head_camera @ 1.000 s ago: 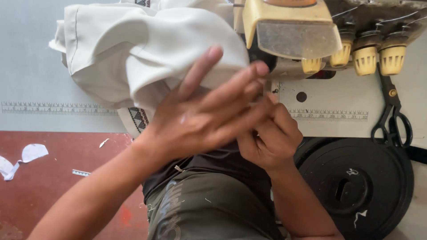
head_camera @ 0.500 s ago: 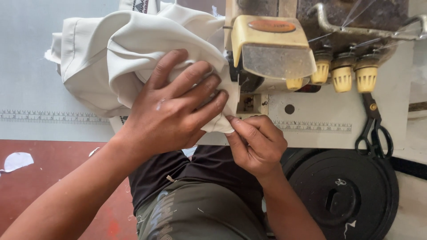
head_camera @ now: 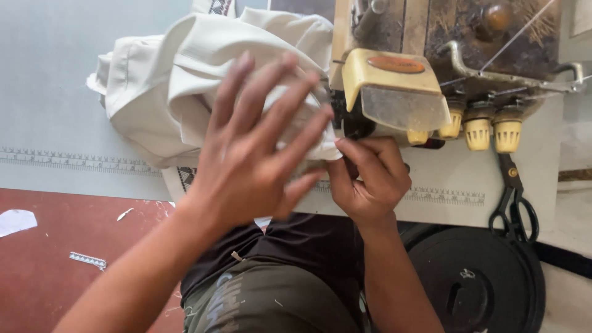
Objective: The person is using an overlock sewing machine to finish the edges of white fabric pieces.
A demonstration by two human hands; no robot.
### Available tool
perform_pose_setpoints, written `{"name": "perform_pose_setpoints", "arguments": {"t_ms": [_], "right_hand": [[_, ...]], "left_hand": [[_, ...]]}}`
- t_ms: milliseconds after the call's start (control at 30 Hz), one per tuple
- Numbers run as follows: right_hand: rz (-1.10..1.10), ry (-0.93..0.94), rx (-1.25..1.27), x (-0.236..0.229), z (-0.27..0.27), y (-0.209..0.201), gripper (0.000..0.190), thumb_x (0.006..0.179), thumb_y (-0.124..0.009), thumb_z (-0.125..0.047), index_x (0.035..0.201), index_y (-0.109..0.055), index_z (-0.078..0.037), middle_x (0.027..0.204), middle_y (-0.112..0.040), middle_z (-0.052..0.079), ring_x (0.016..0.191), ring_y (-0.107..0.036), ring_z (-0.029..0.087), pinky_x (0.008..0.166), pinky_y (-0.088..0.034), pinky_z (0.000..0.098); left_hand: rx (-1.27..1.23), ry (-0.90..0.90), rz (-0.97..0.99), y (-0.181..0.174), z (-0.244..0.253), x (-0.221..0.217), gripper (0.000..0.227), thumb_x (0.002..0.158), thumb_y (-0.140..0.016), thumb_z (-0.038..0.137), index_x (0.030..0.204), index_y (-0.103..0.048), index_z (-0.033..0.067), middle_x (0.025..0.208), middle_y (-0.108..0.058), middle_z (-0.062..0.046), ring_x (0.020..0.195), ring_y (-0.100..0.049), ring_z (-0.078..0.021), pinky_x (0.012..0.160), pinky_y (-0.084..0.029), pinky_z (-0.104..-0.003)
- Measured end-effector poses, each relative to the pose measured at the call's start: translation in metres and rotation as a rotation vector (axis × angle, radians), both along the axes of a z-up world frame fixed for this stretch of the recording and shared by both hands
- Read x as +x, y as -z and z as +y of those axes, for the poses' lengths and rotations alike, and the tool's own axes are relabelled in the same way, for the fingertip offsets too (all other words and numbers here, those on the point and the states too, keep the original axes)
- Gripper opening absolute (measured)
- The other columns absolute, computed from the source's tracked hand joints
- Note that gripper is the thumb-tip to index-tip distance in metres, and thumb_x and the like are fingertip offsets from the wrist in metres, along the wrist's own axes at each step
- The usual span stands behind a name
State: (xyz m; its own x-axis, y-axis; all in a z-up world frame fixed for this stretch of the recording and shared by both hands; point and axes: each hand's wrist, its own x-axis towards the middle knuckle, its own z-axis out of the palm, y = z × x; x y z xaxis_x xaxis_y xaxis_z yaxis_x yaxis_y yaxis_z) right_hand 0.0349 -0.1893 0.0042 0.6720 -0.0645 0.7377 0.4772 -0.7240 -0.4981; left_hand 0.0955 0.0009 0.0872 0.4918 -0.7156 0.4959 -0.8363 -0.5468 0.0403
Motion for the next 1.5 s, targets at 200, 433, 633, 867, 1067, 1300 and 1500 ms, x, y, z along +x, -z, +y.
{"name": "perform_pose_setpoints", "arguments": {"t_ms": [200,433,633,867,1067,1300,1500], "right_hand": [[-0.090,0.061,-0.067,0.008,0.009,-0.023,0.012,0.102,-0.072,-0.010,0.107,-0.076,0.000,0.096,-0.062,0.017,0.079,-0.063,0.025,0.069,-0.052,0.0352],[0.078,0.051,0.112,-0.005,0.036,-0.030,0.016,0.103,-0.066,-0.007,0.095,-0.069,0.006,0.092,-0.068,0.020,0.081,-0.065,0.029,0.072,-0.050,0.0374],[0.189,0.020,0.258,-0.013,0.035,-0.021,0.016,0.100,-0.068,-0.010,0.090,-0.067,0.003,0.093,-0.065,0.016,0.076,-0.057,0.022,0.062,-0.043,0.0321],[0.081,-0.091,0.070,-0.016,0.023,-0.017,0.015,0.093,-0.077,-0.006,0.092,-0.067,0.005,0.095,-0.067,0.023,0.083,-0.068,0.032,0.075,-0.056,0.0391],[-0.027,0.037,-0.005,-0.027,0.027,-0.004,0.012,0.094,-0.070,0.005,0.092,-0.067,0.016,0.091,-0.067,0.031,0.070,-0.065,0.032,0.062,-0.053,0.0374],[0.188,-0.103,-0.063,-0.038,0.007,-0.009,0.018,0.098,-0.066,-0.008,0.103,-0.073,0.008,0.108,-0.072,0.028,0.098,-0.077,0.037,0.092,-0.066,0.0433],[0.024,-0.065,-0.014,-0.026,0.004,0.010,0.016,0.098,-0.068,-0.010,0.104,-0.073,0.004,0.107,-0.073,0.023,0.094,-0.078,0.030,0.084,-0.069,0.0361]], "left_hand": [[-0.305,-0.024,0.119,0.017,0.001,-0.054,0.025,0.103,-0.058,0.019,0.096,-0.071,-0.0002,0.070,-0.052,-0.007,0.058,-0.044,-0.0266,0.056,-0.034,-0.040],[-0.282,-0.337,-0.165,0.033,0.012,-0.010,0.027,0.106,-0.049,0.006,0.113,-0.073,0.0130,0.083,-0.055,-0.002,0.058,-0.054,-0.0231,0.051,-0.042,-0.037],[-0.369,0.047,-0.137,0.011,0.017,0.023,0.021,0.110,-0.050,0.004,0.100,-0.068,0.0045,0.103,-0.066,-0.013,0.090,-0.064,-0.0321,0.073,-0.045,-0.039],[-0.269,0.203,-0.001,-0.007,0.021,-0.006,0.021,0.107,-0.049,0.004,0.095,-0.067,0.0032,0.093,-0.065,-0.011,0.092,-0.055,-0.0316,0.089,-0.046,-0.047],[-0.045,0.237,-0.287,0.042,-0.002,-0.001,0.016,0.124,-0.067,0.007,0.139,-0.064,0.0102,0.143,-0.080,-0.008,0.145,-0.047,-0.0229,0.123,-0.028,-0.055],[-0.094,0.287,-0.176,0.032,-0.005,0.011,0.022,0.112,-0.058,-0.002,0.094,-0.071,0.0024,0.096,-0.072,-0.010,0.114,-0.070,-0.0301,0.115,-0.047,-0.057],[-0.029,0.241,-0.168,0.025,-0.006,0.016,0.015,0.112,-0.064,0.002,0.101,-0.073,0.0061,0.109,-0.077,-0.009,0.119,-0.069,-0.0289,0.111,-0.046,-0.054]]}}
